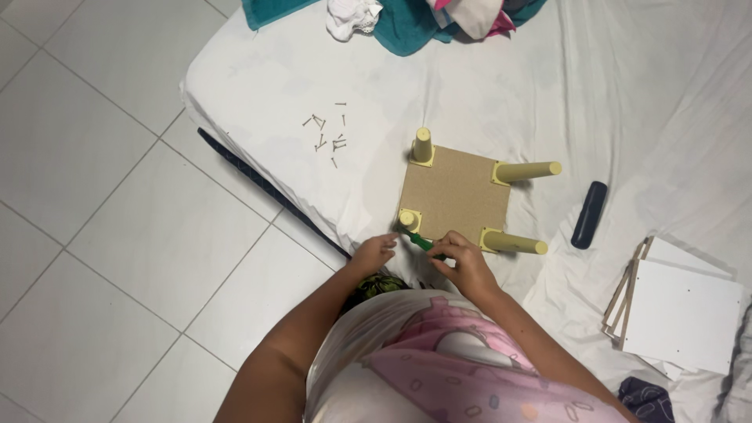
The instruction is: The person uses a green-handled screwdriver to attach four yellow plastic legs to a small square wooden board. They insert screws into pre-drilled holes and tighten each leg one at a time. The work is performed on a white bedsheet with scattered screws and other parts nearby.
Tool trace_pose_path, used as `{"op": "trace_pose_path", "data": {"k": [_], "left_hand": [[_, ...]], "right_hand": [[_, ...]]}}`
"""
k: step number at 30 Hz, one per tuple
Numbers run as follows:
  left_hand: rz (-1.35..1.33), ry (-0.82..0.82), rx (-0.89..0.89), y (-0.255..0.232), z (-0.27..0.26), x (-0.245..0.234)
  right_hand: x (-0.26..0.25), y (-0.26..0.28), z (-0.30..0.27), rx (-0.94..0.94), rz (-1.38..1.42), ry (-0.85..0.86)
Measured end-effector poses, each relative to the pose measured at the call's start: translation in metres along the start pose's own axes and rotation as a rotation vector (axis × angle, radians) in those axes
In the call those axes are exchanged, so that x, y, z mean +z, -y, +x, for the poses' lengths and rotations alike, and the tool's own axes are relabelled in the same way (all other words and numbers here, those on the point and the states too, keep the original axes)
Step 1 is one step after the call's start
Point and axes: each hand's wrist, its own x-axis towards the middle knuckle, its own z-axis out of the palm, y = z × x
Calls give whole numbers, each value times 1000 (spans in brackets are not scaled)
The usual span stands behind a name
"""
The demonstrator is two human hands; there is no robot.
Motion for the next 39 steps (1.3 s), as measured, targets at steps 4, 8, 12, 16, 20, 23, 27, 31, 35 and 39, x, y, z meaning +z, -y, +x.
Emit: {"op": "trace_pose_path", "data": {"k": [4, 8, 12, 16, 20, 23, 27, 31, 35, 39], "left_hand": [[-52, 71, 129, 17, -5, 12], [36, 117, 186, 29, -6, 13], [112, 146, 183, 26, -5, 16], [114, 173, 197, 16, -6, 15], [178, 195, 136, 7, -10, 15], [160, 204, 100, 3, -12, 14], [176, 179, 153, 2, -13, 13], [187, 180, 143, 4, -13, 15], [165, 174, 164, 9, -11, 16], [172, 175, 168, 17, -8, 18]], "right_hand": [[5, 0, 0, 83, -17, 19], [4, 0, 3, 89, -46, 22], [5, 0, 3, 84, -49, 23], [4, 0, 6, 55, -44, 20], [5, 1, 6, 82, -65, 36], [4, 2, 7, 81, -72, 46], [4, 5, 7, 86, -73, 63], [4, 4, 6, 122, -68, 87], [6, -1, 5, 39, -67, 104], [7, -4, 5, -68, -92, 135]]}}
